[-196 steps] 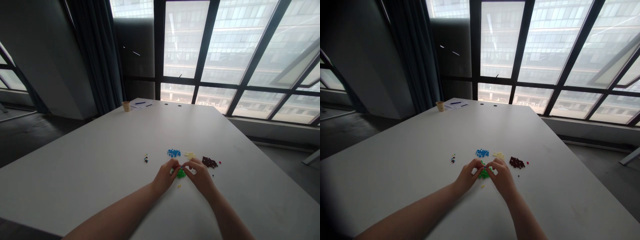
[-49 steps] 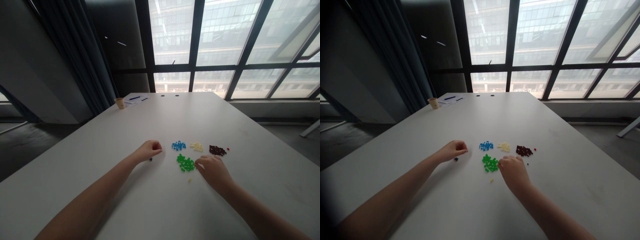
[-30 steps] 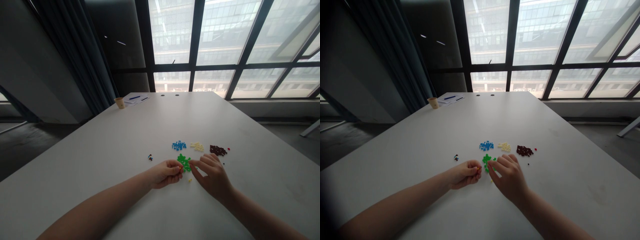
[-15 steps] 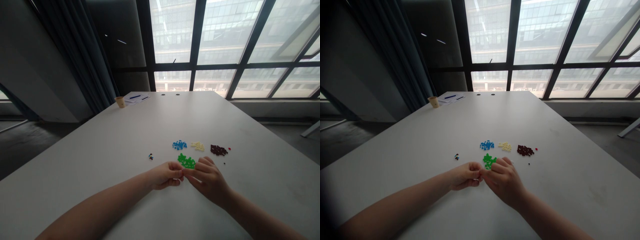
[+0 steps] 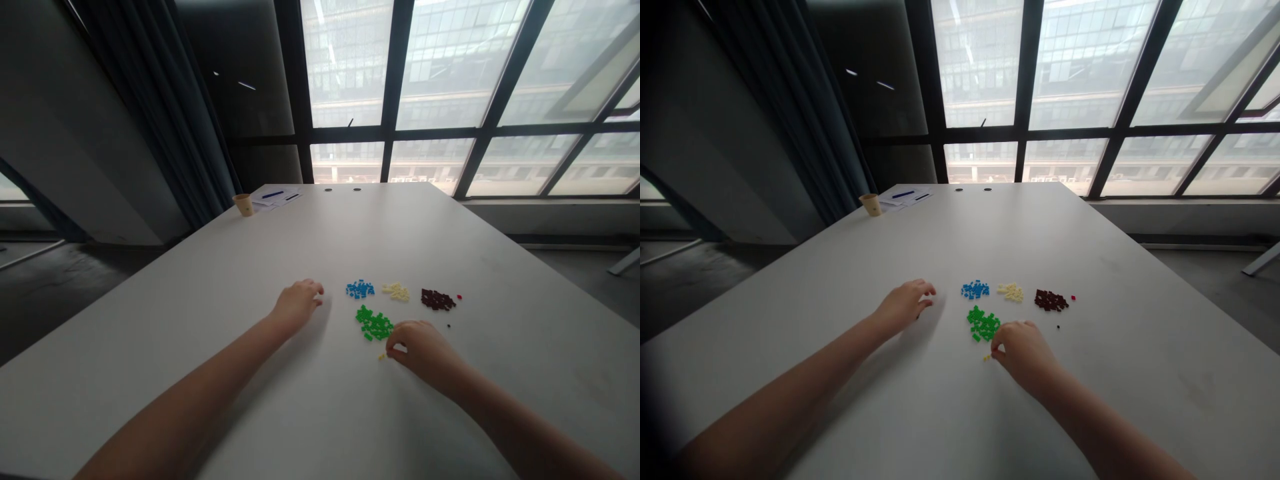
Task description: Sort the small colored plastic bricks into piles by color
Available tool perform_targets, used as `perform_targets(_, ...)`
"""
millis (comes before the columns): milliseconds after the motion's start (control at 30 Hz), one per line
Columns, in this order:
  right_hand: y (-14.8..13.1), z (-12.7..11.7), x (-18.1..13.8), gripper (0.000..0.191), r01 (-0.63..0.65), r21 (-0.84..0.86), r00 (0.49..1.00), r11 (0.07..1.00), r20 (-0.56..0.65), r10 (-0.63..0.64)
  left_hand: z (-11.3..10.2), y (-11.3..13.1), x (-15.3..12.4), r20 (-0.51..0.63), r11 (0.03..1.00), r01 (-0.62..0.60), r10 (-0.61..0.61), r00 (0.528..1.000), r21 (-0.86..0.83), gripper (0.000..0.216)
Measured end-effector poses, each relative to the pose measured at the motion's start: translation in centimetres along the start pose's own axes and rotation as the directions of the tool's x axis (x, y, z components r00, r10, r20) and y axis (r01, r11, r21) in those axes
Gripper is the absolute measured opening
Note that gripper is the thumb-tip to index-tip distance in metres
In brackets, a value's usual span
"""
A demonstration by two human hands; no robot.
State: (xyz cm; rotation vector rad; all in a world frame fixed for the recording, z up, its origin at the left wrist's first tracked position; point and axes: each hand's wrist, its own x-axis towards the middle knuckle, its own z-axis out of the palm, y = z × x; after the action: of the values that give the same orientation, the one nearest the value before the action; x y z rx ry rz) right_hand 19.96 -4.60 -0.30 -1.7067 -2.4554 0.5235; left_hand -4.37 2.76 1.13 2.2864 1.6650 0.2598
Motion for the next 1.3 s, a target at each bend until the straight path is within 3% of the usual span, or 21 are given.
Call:
perform_targets(100, -0.4, 0.1, -0.1, 0.012, -0.009, -0.008, 1.0, 1.0, 0.025, 0.009, -0.3, -1.9, 0.5, 0.062, 0.973, 0.106, -0.121, 0.991, 0.203, 0.022)
perform_targets(233, -0.5, -0.2, -0.2, 0.015, -0.035, -0.004, 0.999, 0.999, 0.036, 0.035, -0.4, -3.1, 0.9, 0.21, 0.977, 0.114, -0.151, 0.966, 0.181, 0.023)
perform_targets(400, -0.2, -0.3, -0.2, 0.017, -0.058, -0.002, 0.998, 0.998, 0.035, 0.058, -1.5, -2.4, 0.5, 0.287, 0.98, 0.126, -0.167, 0.943, 0.155, 0.026)
perform_targets(600, -0.5, 0.6, -0.1, 0.017, 0.022, 0.038, 0.999, 0.999, 0.029, -0.023, -2.1, -2.1, 0.2, 0.355, 0.987, 0.106, -0.144, 0.924, 0.124, 0.032)
perform_targets(867, -0.6, 0.8, -0.2, 0.018, 0.08, 0.069, 0.996, 0.994, 0.042, -0.083, -1.5, -2.6, 0.6, 0.363, 0.992, 0.045, -0.084, 0.928, 0.115, 0.024)
perform_targets(1133, -0.6, 0.5, -0.1, 0.019, 0.094, 0.086, 0.995, 0.992, 0.019, -0.096, -1.5, -2.4, 0.5, 0.365, 0.986, 0.056, -0.11, 0.924, 0.155, 0.013)
perform_targets(1300, -0.1, 0.6, 0.0, 0.018, 0.103, 0.103, 0.995, 0.989, 0.002, -0.104, -1.7, -2.2, 0.4, 0.285, 0.991, -0.008, -0.031, 0.958, 0.135, 0.013)
